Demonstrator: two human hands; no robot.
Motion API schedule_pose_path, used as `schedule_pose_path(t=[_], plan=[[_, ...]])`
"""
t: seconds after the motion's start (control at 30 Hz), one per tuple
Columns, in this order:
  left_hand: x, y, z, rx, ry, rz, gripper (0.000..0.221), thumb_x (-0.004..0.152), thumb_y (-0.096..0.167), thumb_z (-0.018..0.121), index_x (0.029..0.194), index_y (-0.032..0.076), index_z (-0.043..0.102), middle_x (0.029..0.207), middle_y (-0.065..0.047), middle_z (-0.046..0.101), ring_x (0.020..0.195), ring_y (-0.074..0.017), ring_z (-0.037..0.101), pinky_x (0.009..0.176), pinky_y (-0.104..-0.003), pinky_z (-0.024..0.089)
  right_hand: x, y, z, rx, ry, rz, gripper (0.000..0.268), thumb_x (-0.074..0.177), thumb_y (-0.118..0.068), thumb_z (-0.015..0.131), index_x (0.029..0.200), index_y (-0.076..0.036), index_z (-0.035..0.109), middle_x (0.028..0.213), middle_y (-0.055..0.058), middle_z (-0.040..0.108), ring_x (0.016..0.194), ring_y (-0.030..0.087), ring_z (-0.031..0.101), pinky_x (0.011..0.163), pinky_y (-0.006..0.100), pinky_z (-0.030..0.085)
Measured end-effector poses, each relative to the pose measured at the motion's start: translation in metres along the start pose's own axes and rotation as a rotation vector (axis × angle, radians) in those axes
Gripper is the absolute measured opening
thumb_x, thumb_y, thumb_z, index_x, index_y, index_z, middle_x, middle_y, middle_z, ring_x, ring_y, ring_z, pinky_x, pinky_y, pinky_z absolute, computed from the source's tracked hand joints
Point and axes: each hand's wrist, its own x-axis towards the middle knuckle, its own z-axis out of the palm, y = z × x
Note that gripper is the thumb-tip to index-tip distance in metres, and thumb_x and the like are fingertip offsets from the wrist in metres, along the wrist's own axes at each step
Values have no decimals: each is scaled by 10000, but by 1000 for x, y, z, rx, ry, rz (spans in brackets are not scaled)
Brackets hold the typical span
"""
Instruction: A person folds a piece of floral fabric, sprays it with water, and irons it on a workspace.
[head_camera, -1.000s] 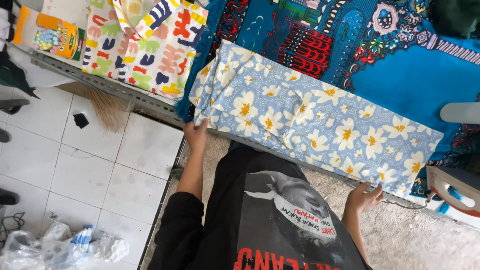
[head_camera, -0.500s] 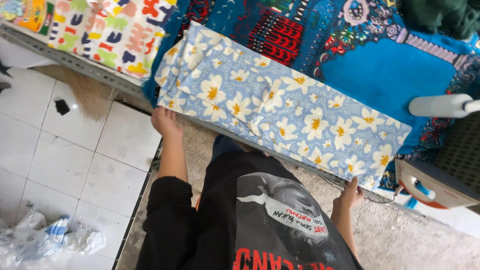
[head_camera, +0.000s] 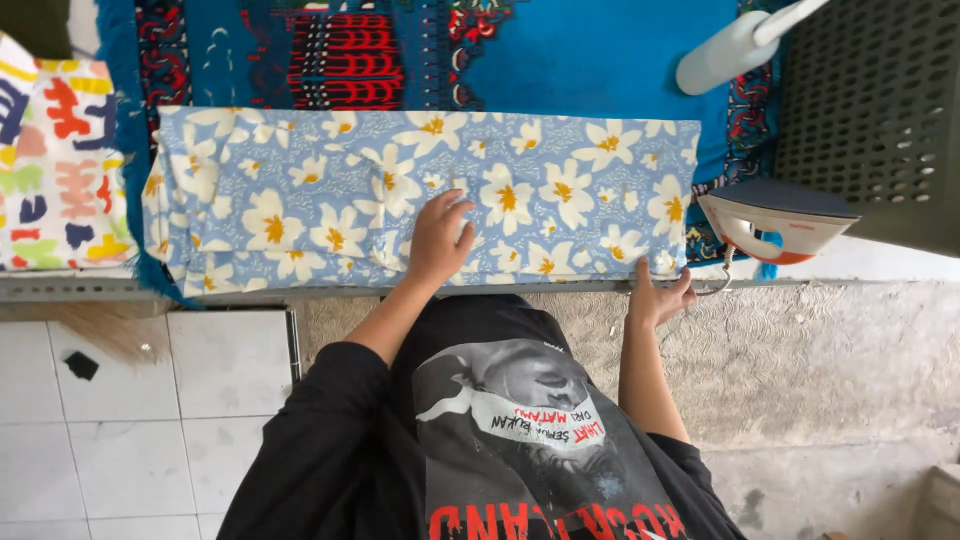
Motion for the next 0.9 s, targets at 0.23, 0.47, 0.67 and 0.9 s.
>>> schedule_pose_path(t=[0.23,0.47,0.67,0.9], plan=[[79,34,106,4,-161,153,335,898,201,685,1229,153,671,1248,-111,616,1114,-340,653,967,-482,504,16,6,-9,-32,43,-140,590,808,-470,871,1244,-110,703,1156,209,539,1110,447,614,940,497,497],[172,81,205,42,-354,180,396,931,186,645,1326,208,659,1375,-83,606,1262,-318,589,1045,-480,435,27,7,-11,0,-138,-132,480,847,-367,828,1209,-112,645,910,120,692,884,360,697,775,482,512],[233,115,304,96,-369,209,430,914,267,730,1335,224,647,1286,-41,629,1204,-281,571,986,-470,434,23,-20,-30,559,-239,221,200,898,-175,783,1079,-191,699,802,-17,641,741,69,590,638,241,504],[247,135,338,300,-517,254,216,823,196,794,1030,141,765,979,-124,660,993,-308,519,848,-430,332,20,-10,-28,1004,-173,559,628,886,106,724,1400,-161,481,901,-3,484,839,151,660,730,305,652]])
